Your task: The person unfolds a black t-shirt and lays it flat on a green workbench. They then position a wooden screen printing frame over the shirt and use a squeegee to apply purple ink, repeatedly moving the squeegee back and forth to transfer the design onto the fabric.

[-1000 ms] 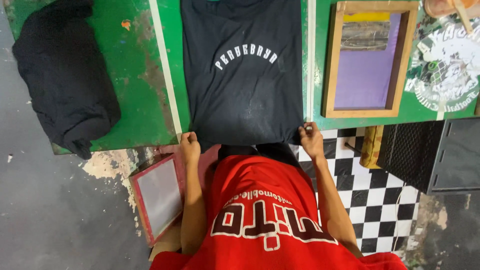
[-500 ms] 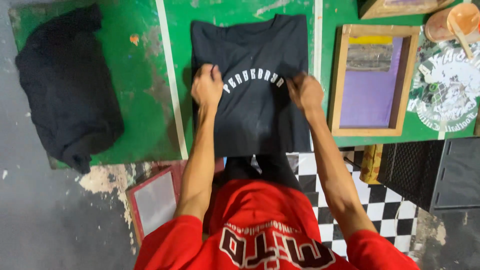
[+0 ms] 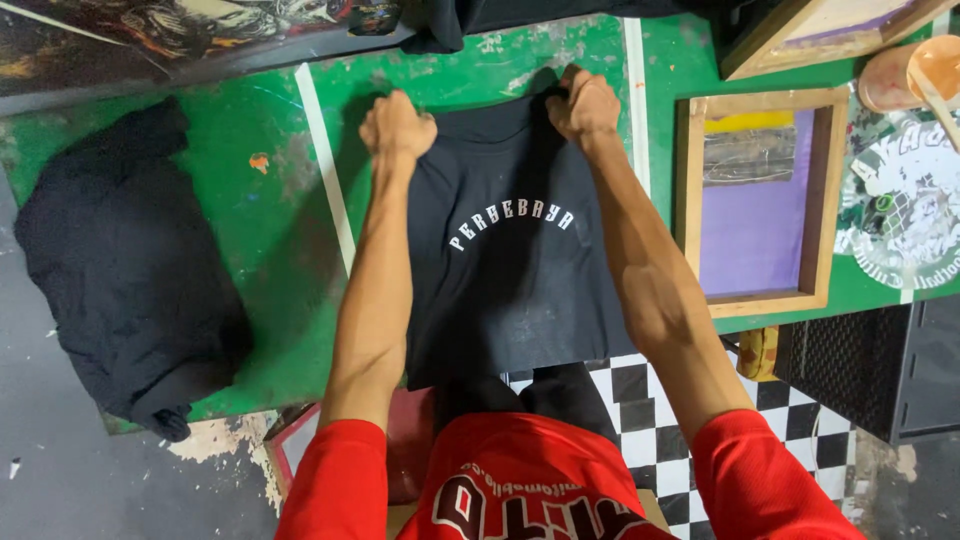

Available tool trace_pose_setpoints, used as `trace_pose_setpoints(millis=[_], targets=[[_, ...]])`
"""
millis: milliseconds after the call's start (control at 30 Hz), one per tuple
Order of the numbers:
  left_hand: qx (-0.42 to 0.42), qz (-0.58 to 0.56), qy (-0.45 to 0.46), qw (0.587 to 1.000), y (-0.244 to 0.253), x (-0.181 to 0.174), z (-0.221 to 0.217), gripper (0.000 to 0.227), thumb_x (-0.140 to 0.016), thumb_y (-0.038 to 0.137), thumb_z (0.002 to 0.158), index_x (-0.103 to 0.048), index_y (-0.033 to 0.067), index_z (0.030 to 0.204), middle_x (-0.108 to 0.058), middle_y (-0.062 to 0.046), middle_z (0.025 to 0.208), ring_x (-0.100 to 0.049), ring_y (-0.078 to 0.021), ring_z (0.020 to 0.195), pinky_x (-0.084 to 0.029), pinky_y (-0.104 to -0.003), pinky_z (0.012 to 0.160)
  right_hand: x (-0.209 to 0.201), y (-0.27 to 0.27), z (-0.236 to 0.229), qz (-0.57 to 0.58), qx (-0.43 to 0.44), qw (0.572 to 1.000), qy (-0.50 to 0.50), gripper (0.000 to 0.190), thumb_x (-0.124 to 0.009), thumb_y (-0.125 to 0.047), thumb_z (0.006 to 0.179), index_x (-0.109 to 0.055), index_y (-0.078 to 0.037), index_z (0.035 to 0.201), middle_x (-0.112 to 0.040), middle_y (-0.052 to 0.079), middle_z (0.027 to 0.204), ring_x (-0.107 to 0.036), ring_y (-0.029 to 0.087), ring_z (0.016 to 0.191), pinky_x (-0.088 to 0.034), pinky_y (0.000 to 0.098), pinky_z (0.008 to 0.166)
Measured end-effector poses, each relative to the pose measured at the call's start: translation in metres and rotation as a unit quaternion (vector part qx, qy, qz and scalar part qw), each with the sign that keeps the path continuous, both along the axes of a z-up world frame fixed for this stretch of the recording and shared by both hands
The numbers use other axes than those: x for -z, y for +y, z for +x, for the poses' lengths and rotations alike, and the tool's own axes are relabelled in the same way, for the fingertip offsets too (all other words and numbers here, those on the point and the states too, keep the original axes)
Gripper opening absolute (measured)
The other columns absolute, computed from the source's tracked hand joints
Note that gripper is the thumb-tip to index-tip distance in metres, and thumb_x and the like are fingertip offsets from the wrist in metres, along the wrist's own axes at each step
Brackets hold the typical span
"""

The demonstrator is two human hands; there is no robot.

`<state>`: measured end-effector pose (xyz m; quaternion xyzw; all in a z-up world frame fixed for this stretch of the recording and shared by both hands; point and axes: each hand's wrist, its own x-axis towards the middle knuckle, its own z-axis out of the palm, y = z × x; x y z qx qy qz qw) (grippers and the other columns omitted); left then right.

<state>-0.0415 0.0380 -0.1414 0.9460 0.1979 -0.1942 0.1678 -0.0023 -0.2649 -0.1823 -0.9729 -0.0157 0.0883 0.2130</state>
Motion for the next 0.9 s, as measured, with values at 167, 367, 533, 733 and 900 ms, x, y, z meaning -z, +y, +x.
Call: trace_pose_setpoints(millis=[167,367,533,733,900], targets=[[-0.096,-0.058,-0.127,0.986,0.016,0.018,0.024,0.010,-0.069,0.022,0.081,-0.065,0.0148,0.074,-0.073,-0.011,0.080,-0.071,-0.0338,0.072,-0.057,-0.048,0.071,-0.048,0.021,0.018,0.288,0.115,0.942,0.129,0.011,-0.059,-0.009,0.089,-0.058,-0.004,0.100,-0.065,0.003,0.066,-0.057,0.011,0.044,-0.050,0.0253,0.037],[-0.065,-0.134,-0.337,0.930,-0.018,-0.047,-0.078,0.036,-0.063,0.009,0.086,-0.057,0.0113,0.122,-0.071,-0.011,0.104,-0.067,-0.0356,0.089,-0.053,-0.046,0.080,-0.091,0.021,-0.069,0.219,0.001,0.967,-0.134,0.034,-0.075,-0.011,0.094,-0.057,-0.004,0.122,-0.060,0.011,0.091,-0.056,0.025,0.075,-0.047,0.0353,0.066],[0.014,0.003,-0.354,0.935,-0.050,-0.024,-0.204,0.035,-0.051,0.021,0.105,-0.060,0.0145,0.138,-0.054,-0.013,0.149,-0.052,-0.0396,0.133,-0.043,-0.050,0.105,-0.073,0.000,-0.191,0.055,-0.011,0.996,-0.072,0.060,-0.062,-0.046,0.105,-0.047,-0.008,0.148,-0.037,0.025,0.154,-0.034,0.054,0.141,-0.035,0.0634,0.112],[0.037,0.078,-0.217,0.972,-0.045,0.015,-0.203,0.067,-0.053,0.055,0.102,-0.039,0.0278,0.162,-0.022,-0.012,0.171,-0.016,-0.0364,0.157,-0.013,-0.059,0.122,-0.050,0.000,-0.193,-0.036,0.001,0.999,0.020,0.078,-0.057,-0.069,0.097,-0.037,-0.031,0.162,-0.011,0.014,0.171,-0.007,0.051,0.152,-0.010,0.0636,0.124],[0.020,0.069,-0.198,0.978,-0.043,0.011,-0.208,0.072,-0.052,0.064,0.103,-0.034,0.0297,0.163,-0.014,-0.009,0.172,-0.011,-0.0360,0.159,-0.009,-0.060,0.124,-0.049,-0.003,-0.195,-0.024,0.011,0.999,0.023,0.081,-0.055,-0.073,0.100,-0.029,-0.033,0.164,-0.004,0.014,0.170,-0.004,0.049,0.153,-0.015,0.0671,0.123]])
